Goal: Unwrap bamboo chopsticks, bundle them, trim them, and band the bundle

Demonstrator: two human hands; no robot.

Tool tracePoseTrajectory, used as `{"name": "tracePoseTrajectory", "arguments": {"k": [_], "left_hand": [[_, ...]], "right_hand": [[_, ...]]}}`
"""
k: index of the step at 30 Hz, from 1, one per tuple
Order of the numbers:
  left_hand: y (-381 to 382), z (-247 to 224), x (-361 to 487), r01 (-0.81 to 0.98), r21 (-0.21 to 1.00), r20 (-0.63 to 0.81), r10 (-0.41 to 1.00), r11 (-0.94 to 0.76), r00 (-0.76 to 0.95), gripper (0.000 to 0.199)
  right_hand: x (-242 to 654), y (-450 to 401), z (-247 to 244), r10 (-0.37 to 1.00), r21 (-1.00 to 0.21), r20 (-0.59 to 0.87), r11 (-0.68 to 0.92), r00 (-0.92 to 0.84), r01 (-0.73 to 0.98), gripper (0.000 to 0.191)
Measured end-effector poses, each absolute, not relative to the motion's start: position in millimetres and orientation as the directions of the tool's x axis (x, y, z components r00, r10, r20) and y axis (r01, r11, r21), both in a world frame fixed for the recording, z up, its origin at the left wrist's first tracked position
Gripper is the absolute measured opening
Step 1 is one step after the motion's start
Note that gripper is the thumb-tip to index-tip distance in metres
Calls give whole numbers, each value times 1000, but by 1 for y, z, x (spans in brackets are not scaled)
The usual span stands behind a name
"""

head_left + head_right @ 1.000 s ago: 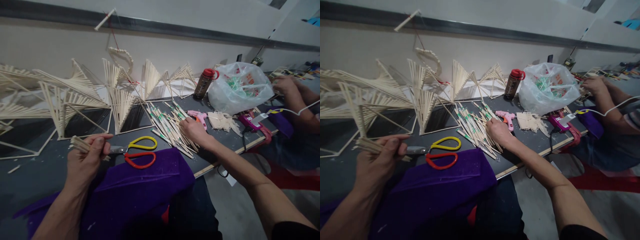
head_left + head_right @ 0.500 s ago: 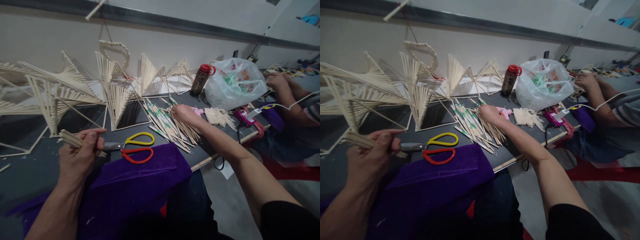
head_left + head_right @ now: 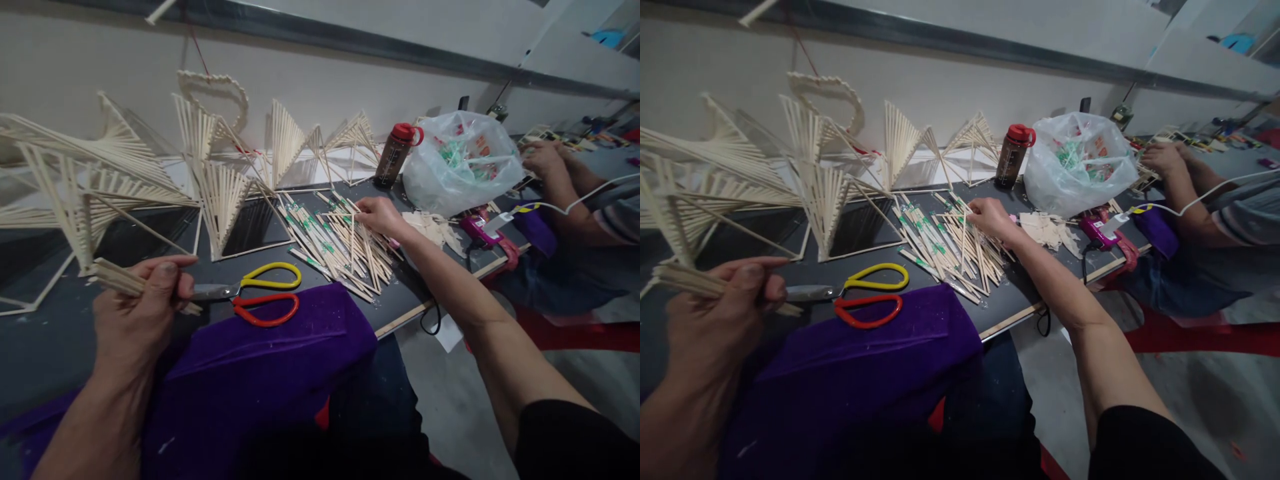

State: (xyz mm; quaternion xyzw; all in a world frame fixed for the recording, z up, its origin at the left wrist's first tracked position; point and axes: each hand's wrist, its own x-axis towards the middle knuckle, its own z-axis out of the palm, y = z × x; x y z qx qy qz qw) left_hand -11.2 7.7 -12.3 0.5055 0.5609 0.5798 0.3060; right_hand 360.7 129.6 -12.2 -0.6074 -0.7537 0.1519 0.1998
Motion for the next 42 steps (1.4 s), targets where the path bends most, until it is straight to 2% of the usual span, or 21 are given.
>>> {"name": "tracePoseTrajectory", "arguments": {"k": [3,5,9,11,15,22,24,27,29,31,33,35,38,42], "left_hand": [[8,-11,-10,224,959,241,921,-176,-306,23],[8,-11,-10,222,959,241,922,-177,-303,24],[8,-13,-12,249,954,243,921,-170,-305,24],[7,-13,-12,254,953,242,920,-165,-309,25],[6,-11,-11,247,958,224,922,-148,-316,26],[5,-11,-10,240,960,213,928,-141,-306,26],[6,-11,-9,244,959,221,924,-147,-312,25],[7,-10,-8,233,957,242,919,-173,-310,23],[7,-10,-9,228,955,253,918,-187,-306,23],[7,-10,-10,231,957,243,921,-177,-304,24],[7,-11,-12,239,960,217,929,-148,-299,26],[6,-12,-14,247,961,199,934,-126,-296,27],[7,-14,-16,246,963,185,937,-113,-296,29],[8,-15,-17,228,964,203,933,-137,-298,30]], "right_hand": [[362,131,-16,985,-578,54,164,-164,799,40],[365,133,-18,986,-583,67,161,-150,797,44],[371,128,-15,969,-387,208,208,-135,898,42],[373,117,-11,966,-313,225,199,-131,929,36],[372,79,-7,966,-236,167,235,-199,943,27],[340,35,-17,969,72,-13,248,-248,966,35],[329,33,-19,962,82,-38,272,-270,959,35],[322,34,-18,936,6,-44,351,-350,937,32],[325,38,-17,917,-80,-10,396,-398,915,32],[332,44,-15,928,-123,64,373,-367,920,36],[341,54,-15,952,-88,141,285,-271,955,38],[348,65,-15,967,-1,172,192,-189,981,37],[349,80,-17,982,89,113,142,-151,986,40],[345,95,-19,993,103,18,116,-118,988,34]]}}
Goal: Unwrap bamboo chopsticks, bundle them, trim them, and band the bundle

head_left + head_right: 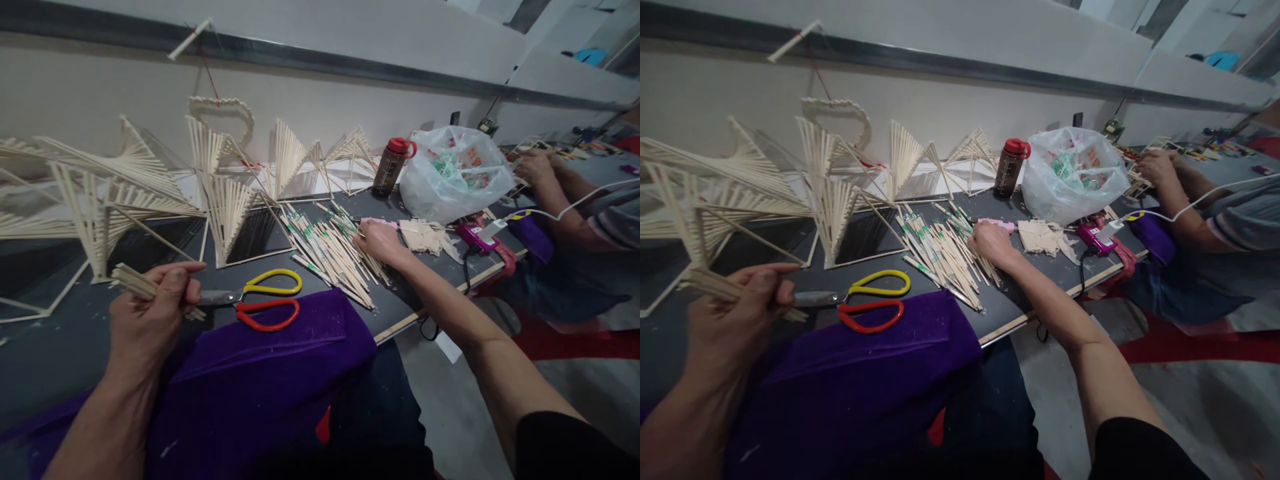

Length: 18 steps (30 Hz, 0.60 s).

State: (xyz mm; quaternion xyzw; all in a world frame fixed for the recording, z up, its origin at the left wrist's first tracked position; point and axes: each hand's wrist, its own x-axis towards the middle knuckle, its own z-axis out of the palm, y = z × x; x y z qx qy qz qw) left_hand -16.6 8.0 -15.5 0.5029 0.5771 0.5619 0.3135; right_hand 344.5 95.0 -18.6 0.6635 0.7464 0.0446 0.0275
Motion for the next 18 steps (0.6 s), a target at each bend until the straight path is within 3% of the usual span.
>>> {"name": "tracePoseTrajectory", "arguments": {"k": [3,6,10,12,14,16,18], "left_hand": [[8,-15,-16,240,959,217,932,-148,-291,28],[8,-14,-16,240,961,208,936,-140,-285,28],[7,-14,-16,262,956,209,934,-133,-290,30],[7,-15,-16,258,959,198,935,-122,-294,30],[7,-15,-17,248,962,189,936,-115,-297,30],[7,-15,-17,248,961,193,936,-120,-296,30],[6,-15,-17,247,962,191,937,-119,-293,29]], "right_hand": [[348,105,-18,997,72,-14,82,-81,994,30],[359,110,-14,998,-32,3,60,-60,998,33],[375,106,-3,996,-315,79,73,-50,946,35],[381,101,2,998,-465,55,61,-40,883,34],[384,95,4,999,-540,8,32,-32,841,37],[385,90,1,999,-504,-1,29,-34,863,40],[385,87,-5,997,-361,52,72,-57,930,40]]}}
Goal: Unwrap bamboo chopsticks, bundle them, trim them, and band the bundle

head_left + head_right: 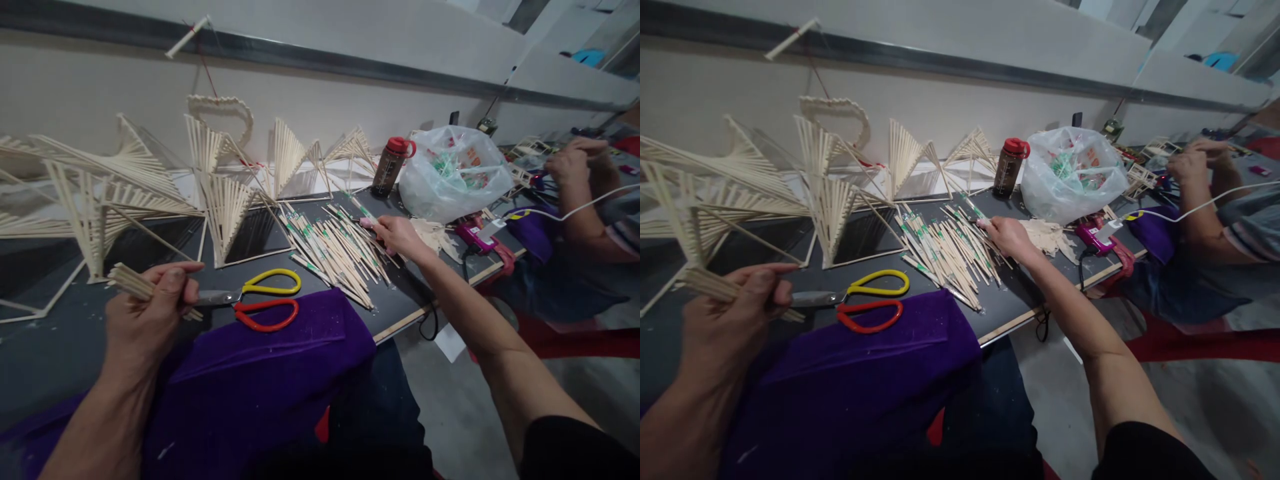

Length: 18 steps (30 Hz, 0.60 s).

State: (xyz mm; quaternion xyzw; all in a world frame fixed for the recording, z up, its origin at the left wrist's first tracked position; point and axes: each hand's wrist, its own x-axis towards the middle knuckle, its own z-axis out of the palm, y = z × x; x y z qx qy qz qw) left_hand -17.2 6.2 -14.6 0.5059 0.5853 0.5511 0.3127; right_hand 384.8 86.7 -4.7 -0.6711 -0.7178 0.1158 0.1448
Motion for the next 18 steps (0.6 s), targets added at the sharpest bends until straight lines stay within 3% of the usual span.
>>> {"name": "tracePoseTrajectory", "arguments": {"k": [3,12,16,18], "left_hand": [[6,-14,-16,252,961,193,933,-117,-303,28],[7,-15,-14,259,958,201,932,-123,-300,29],[6,-13,-14,249,959,203,940,-135,-273,29],[5,-12,-14,244,960,200,942,-134,-269,29]], "right_hand": [[381,86,-13,984,-145,137,133,-114,980,34],[359,88,-12,993,-38,34,115,-114,993,34],[348,86,-6,986,118,133,81,-96,990,32],[339,94,-4,970,137,190,125,-150,983,33]]}}
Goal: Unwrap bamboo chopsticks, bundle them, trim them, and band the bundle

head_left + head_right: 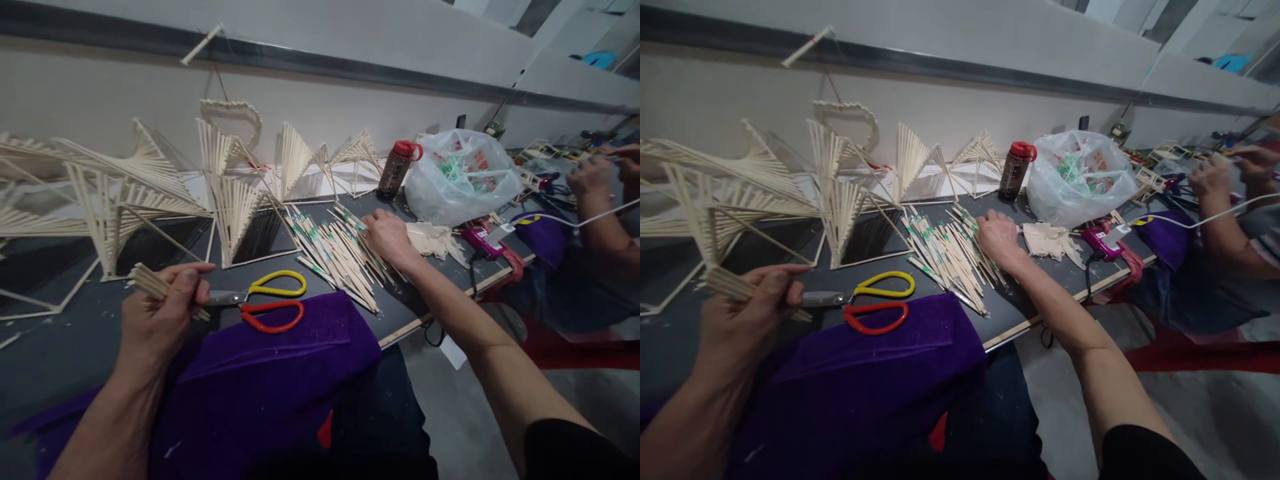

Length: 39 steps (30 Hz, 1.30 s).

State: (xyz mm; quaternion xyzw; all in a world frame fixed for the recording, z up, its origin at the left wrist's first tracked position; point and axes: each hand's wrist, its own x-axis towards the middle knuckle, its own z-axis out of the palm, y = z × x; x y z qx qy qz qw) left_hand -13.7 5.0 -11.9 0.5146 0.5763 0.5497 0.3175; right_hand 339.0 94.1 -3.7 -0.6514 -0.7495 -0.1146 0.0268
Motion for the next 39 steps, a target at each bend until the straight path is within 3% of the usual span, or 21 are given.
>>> {"name": "tracePoseTrajectory", "arguments": {"k": [3,7,14,19,22,24,27,29,32,39], "left_hand": [[4,-11,-14,249,962,185,944,-116,-274,30],[5,-12,-18,263,958,191,942,-117,-276,31],[9,-15,-23,215,965,203,942,-148,-267,30],[9,-17,-25,209,968,187,951,-136,-247,32],[7,-17,-26,223,964,197,950,-143,-243,33],[7,-16,-25,235,960,207,947,-150,-244,33],[7,-15,-23,249,956,217,945,-155,-245,32],[8,-15,-21,250,955,221,942,-157,-253,31],[8,-13,-19,241,957,230,933,-165,-277,29],[8,-8,-14,254,950,256,919,-182,-299,23]], "right_hand": [[321,123,-3,964,61,123,229,-235,971,35],[293,173,-7,984,-5,-17,179,-179,984,31],[272,210,-9,990,-74,-26,134,-136,988,33],[280,211,10,981,-175,11,190,-191,966,22],[291,208,29,964,-445,157,263,-214,856,20],[300,205,41,946,-685,274,318,-173,656,15],[309,200,55,932,-851,339,362,-129,381,11],[312,195,59,930,-881,341,367,-139,298,10],[316,188,61,938,-888,321,346,-130,302,6],[343,150,58,973,-709,204,225,-112,669,10]]}}
